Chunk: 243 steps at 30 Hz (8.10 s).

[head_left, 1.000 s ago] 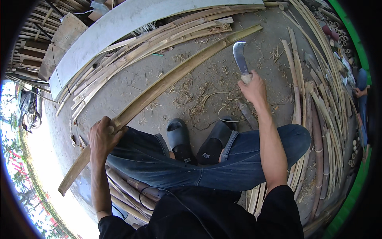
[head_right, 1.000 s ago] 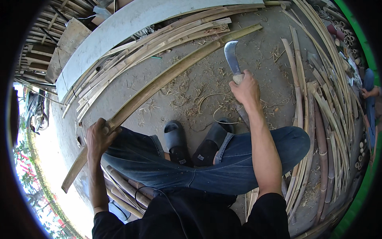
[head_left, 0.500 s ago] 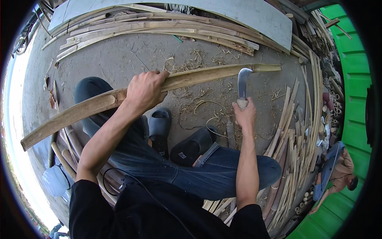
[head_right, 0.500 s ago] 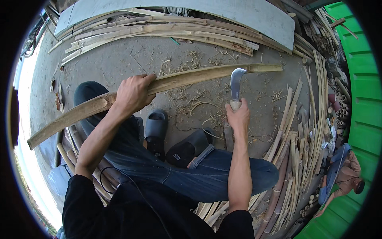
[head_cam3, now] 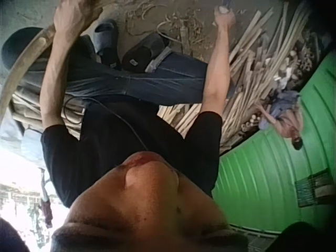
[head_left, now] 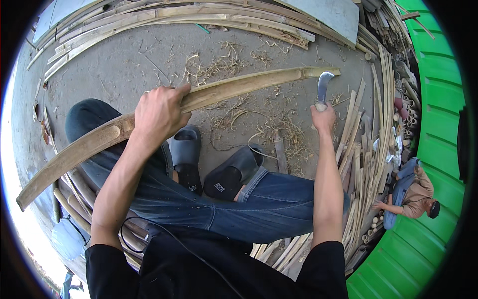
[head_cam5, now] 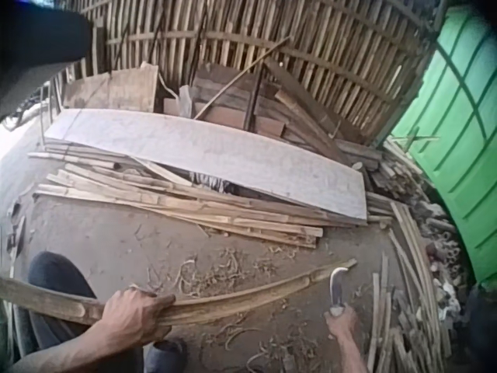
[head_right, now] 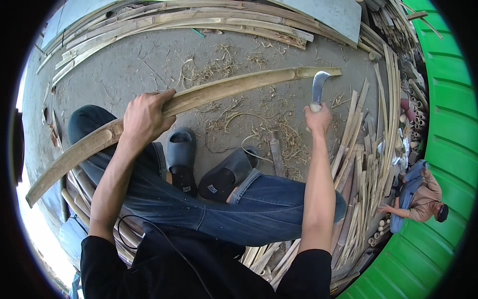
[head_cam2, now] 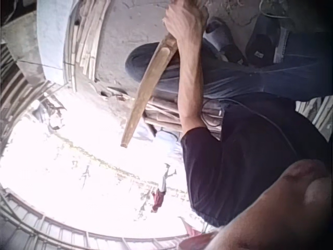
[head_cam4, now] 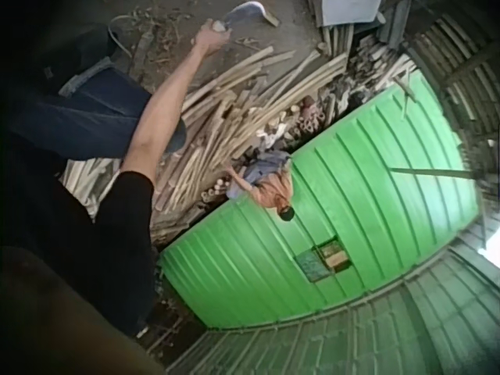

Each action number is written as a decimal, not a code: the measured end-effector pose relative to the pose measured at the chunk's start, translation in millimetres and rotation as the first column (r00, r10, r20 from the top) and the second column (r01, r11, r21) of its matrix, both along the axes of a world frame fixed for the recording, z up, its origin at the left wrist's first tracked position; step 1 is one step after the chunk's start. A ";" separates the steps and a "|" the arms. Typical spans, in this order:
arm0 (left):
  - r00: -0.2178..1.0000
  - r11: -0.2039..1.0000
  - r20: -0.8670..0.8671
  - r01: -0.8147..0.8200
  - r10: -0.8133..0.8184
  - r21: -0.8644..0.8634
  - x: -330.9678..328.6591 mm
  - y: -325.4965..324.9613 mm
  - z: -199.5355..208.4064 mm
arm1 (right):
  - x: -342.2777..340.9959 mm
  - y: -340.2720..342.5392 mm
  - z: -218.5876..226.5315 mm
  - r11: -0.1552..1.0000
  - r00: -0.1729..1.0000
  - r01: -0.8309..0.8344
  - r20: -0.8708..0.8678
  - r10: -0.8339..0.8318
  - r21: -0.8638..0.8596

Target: The person scrapes and trims bamboo sticks and strips using a curved knife by hand.

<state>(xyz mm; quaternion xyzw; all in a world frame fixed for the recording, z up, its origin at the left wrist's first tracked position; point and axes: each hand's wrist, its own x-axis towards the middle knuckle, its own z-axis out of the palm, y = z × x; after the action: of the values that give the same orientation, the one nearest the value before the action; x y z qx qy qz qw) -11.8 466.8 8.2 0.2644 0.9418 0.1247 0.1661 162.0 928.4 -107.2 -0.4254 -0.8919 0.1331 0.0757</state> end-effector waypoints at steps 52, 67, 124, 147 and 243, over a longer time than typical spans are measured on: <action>0.995 0.995 -0.098 -0.026 0.036 0.099 1.2 15.0 2.1 | 1.3 -54.6 -26.0 0.927 0.996 0.060 0.085 -0.030 -0.370; 0.996 0.996 -0.070 -0.045 0.051 0.081 0.8 11.4 -2.1 | -32.2 -44.6 -48.3 0.956 0.992 0.032 -0.105 -0.065 -0.292; 0.995 0.992 0.036 -0.096 0.094 0.079 -6.5 -10.3 -5.0 | -44.4 -74.2 -56.5 0.877 0.984 -0.110 -0.174 0.031 -0.467; 0.999 0.999 -0.018 -0.027 0.027 -0.018 -5.0 8.5 -5.0 | -39.1 -113.9 -28.8 0.904 0.989 -0.037 -0.147 -0.029 -0.426; 0.998 0.998 -0.039 0.057 -0.057 0.017 -3.2 -6.1 6.9 | -37.3 -225.9 42.0 0.689 0.878 -0.463 -0.181 0.444 -0.558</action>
<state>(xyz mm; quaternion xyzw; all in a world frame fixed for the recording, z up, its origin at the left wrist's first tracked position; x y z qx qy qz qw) -15.0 460.8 15.1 0.2949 0.9358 0.1233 0.1488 124.7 702.4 -65.1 -0.1921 -0.8822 0.4224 -0.0803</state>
